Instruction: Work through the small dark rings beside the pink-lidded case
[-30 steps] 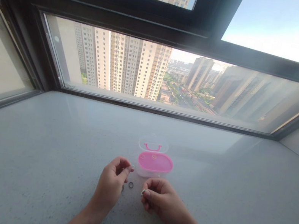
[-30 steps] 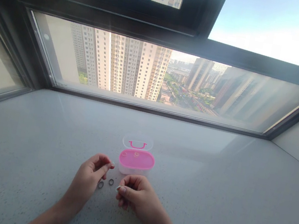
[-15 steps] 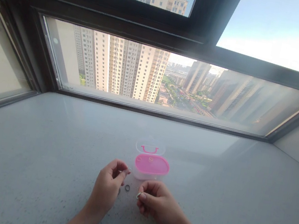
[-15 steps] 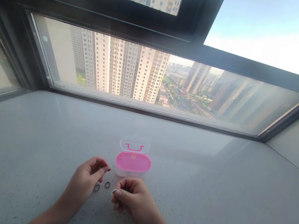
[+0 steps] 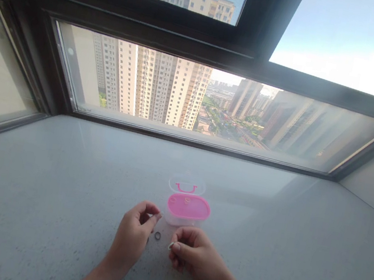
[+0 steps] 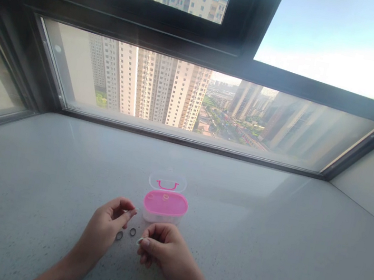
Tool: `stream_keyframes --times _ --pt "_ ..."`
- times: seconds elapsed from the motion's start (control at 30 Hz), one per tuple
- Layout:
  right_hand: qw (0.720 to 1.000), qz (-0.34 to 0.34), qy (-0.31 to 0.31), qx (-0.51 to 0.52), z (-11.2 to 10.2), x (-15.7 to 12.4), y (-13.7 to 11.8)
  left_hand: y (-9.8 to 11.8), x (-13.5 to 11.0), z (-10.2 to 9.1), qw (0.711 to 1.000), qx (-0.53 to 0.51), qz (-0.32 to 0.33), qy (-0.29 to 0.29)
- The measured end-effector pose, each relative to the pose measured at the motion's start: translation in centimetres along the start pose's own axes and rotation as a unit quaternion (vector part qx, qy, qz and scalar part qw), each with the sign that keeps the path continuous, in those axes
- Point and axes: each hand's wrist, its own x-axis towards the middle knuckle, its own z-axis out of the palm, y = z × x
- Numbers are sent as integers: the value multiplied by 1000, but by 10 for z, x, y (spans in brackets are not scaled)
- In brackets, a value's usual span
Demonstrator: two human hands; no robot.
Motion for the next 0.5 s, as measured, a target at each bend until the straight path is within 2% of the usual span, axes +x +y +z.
stream_keyframes --times 0.5 --pt "1000 -8 2 4 3 0 -5 -4 2 -1 1000 22 11 -4"
